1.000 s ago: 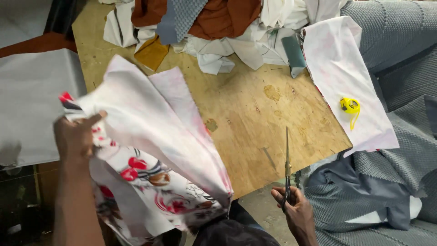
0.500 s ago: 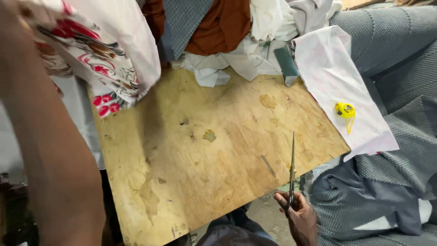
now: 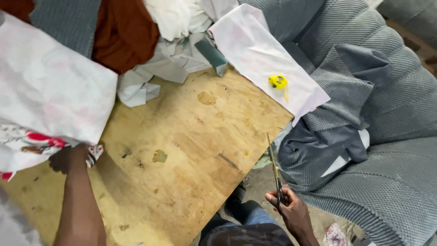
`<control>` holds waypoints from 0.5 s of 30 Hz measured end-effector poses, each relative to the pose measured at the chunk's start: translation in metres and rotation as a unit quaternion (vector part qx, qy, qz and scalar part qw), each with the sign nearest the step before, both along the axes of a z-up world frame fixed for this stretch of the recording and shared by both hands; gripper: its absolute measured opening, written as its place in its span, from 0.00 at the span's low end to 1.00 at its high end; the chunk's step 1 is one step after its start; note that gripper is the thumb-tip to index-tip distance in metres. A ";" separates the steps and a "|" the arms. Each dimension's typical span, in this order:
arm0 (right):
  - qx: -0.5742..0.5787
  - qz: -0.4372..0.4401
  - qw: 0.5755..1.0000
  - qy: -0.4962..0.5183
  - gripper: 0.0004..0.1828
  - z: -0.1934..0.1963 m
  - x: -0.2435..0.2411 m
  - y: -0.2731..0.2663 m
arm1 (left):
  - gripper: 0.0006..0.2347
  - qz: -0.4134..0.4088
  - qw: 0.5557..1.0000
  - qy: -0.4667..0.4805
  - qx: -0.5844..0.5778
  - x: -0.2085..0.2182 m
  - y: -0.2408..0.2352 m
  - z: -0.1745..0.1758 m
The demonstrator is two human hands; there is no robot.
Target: Measuring and cutting fabric on a workbench using a tape measure and scissors
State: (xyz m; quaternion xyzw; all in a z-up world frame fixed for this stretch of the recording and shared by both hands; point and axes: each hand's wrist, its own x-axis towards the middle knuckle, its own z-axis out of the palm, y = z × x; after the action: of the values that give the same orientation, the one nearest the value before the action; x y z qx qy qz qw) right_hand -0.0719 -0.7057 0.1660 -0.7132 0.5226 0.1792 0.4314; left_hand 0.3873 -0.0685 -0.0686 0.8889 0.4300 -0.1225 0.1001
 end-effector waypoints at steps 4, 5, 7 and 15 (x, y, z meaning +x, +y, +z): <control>0.011 -0.090 0.993 -0.076 0.21 -0.030 0.004 -0.039 | 0.67 0.020 0.936 -0.342 0.077 -0.096 -0.087 -0.004; 0.011 -0.101 0.992 -0.077 0.21 -0.026 0.009 -0.048 | 0.67 0.010 0.936 -0.344 0.074 -0.116 -0.125 -0.011; -0.035 -0.077 0.995 -0.049 0.19 -0.020 0.021 -0.068 | 0.50 -0.145 0.862 -0.481 0.071 -0.158 -0.200 -0.030; -0.170 0.020 0.971 -0.169 0.33 -0.121 0.111 -0.251 | 0.11 -0.189 0.885 -0.282 -0.318 -0.168 -0.544 -0.028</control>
State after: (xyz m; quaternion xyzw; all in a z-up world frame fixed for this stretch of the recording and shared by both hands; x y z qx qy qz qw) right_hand 0.0387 -0.9565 0.0450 -0.8061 0.4507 -0.0266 0.3826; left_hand 0.2190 -0.6123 -0.0967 0.8710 0.1452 -0.0130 0.4692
